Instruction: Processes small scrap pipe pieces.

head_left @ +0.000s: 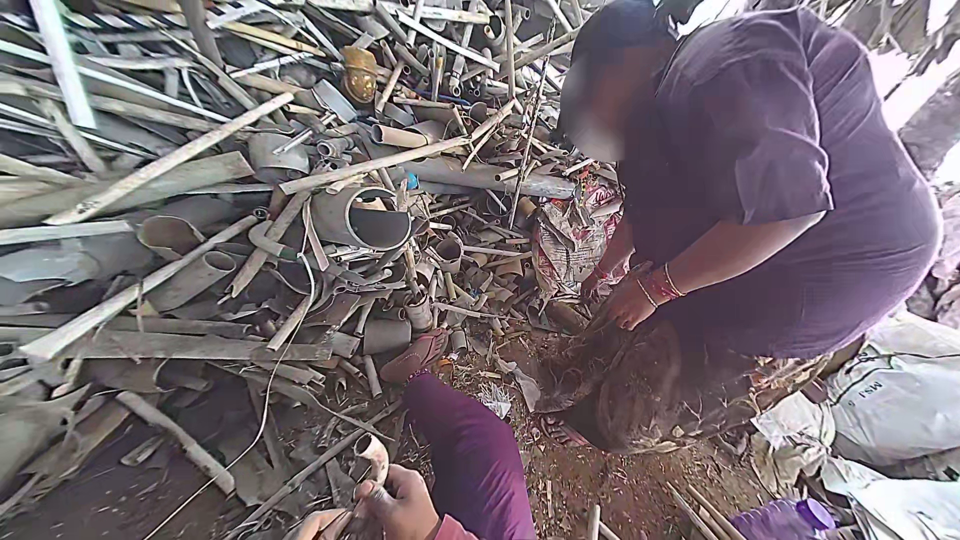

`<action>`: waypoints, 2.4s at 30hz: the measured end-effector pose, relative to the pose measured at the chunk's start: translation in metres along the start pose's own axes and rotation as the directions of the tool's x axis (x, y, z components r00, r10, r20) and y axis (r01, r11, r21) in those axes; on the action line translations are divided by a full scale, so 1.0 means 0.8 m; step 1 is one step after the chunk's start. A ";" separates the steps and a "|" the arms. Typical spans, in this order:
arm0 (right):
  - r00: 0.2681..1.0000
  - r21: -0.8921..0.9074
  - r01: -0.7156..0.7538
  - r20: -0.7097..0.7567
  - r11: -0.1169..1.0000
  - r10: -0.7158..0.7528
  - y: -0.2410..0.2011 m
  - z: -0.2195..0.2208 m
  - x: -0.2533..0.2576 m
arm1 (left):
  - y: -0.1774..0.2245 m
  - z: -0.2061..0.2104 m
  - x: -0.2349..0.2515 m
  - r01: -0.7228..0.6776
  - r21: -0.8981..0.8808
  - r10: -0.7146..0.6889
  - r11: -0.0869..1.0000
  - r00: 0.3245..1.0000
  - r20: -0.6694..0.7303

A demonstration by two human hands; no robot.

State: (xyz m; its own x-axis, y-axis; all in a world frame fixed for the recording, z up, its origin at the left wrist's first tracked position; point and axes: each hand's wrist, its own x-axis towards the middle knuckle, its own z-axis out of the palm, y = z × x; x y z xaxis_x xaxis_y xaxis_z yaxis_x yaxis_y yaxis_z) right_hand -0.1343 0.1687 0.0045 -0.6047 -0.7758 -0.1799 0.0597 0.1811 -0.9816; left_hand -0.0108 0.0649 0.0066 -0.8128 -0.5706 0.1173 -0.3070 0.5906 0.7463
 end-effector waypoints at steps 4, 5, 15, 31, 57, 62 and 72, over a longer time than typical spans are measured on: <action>0.999 0.009 0.035 -0.035 0.999 -0.035 -0.009 -0.005 -0.008 | 0.005 0.001 -0.007 -0.067 -0.187 0.048 0.980 0.993 -0.105; 0.998 0.003 0.060 -0.030 0.998 -0.060 -0.008 -0.005 -0.010 | 0.000 0.007 -0.010 -0.088 -0.178 0.057 0.980 0.984 -0.172; 0.970 -0.001 0.242 -0.013 0.970 -0.242 0.008 0.003 -0.006 | 0.015 0.028 -0.012 -0.123 -0.028 0.099 0.992 0.899 -0.427; 0.874 0.036 0.453 0.177 0.891 -0.452 0.026 -0.009 0.004 | 0.024 0.018 -0.011 0.150 -0.280 -0.214 0.948 0.954 -0.211; 0.852 0.429 0.035 0.460 0.903 -0.252 0.057 0.028 -0.023 | -0.003 -0.009 0.008 0.187 -0.335 -0.312 0.923 0.875 -0.371; 0.997 0.282 0.058 0.026 0.958 -0.068 0.014 -0.008 -0.007 | -0.001 0.007 -0.008 0.198 -0.539 -0.205 0.819 0.978 0.048; 0.998 0.363 0.060 -0.002 0.930 -0.064 0.010 0.002 -0.014 | -0.019 0.007 0.002 0.127 -0.536 -0.078 0.835 0.991 0.113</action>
State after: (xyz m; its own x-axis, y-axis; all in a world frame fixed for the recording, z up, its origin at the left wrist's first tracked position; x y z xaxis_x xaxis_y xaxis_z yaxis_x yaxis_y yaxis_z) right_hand -0.1257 0.1780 -0.0016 -0.6090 -0.7845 -0.1167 0.3072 -0.0976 -0.9466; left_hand -0.0102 0.0580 -0.0084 -0.8373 -0.5465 -0.0161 -0.0942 0.1152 0.9889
